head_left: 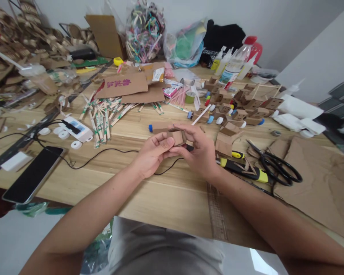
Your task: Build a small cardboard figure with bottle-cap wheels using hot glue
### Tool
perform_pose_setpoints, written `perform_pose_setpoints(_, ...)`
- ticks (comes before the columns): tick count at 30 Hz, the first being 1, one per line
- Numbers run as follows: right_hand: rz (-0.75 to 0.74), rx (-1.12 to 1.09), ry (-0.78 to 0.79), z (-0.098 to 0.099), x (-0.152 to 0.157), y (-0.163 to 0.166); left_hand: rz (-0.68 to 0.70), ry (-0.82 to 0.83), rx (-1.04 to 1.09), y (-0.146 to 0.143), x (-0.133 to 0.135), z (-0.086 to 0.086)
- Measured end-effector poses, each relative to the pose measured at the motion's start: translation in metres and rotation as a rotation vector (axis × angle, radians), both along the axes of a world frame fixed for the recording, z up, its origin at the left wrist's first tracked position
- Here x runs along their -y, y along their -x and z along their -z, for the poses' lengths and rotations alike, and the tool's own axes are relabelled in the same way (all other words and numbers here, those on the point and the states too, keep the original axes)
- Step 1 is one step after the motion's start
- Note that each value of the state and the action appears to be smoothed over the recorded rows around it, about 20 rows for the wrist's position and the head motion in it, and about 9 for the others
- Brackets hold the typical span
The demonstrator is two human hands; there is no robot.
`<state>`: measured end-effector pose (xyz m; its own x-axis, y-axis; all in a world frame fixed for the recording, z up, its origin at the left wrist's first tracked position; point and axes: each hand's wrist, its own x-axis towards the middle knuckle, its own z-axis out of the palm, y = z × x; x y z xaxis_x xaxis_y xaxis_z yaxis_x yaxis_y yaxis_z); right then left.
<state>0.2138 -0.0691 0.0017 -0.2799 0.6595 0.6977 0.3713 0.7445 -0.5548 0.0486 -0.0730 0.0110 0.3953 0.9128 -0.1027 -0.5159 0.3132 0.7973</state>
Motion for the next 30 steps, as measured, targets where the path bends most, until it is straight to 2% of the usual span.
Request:
perform_pose_setpoints(4, -0.055, 0.024, 0.057, -0.002, 0.0, 0.001, 0.033, 0.027, 0.03, -0.001, 0.001, 0.0)
perform_pose_setpoints(8, -0.143, -0.045, 0.099, 0.003, -0.003, 0.004, 0.051, 0.062, 0.083, -0.002, 0.001, 0.001)
perform_pose_setpoints(13, -0.199, -0.067, 0.111, 0.006, -0.005, 0.006, -0.001, 0.053, 0.074, -0.001, -0.002, 0.005)
perform_pose_setpoints(18, -0.142, 0.045, 0.062, -0.007, -0.004, 0.003, -0.142, -0.096, -0.028, 0.001, -0.009, 0.006)
perform_pose_setpoints(24, -0.058, 0.157, -0.038, -0.023, -0.001, 0.001, -0.241, -0.256, -0.144, 0.004, -0.013, 0.007)
perform_pose_setpoints(30, -0.054, 0.053, 0.095, -0.022, -0.004, -0.001, -0.26, -0.288, -0.202, 0.008, -0.014, 0.008)
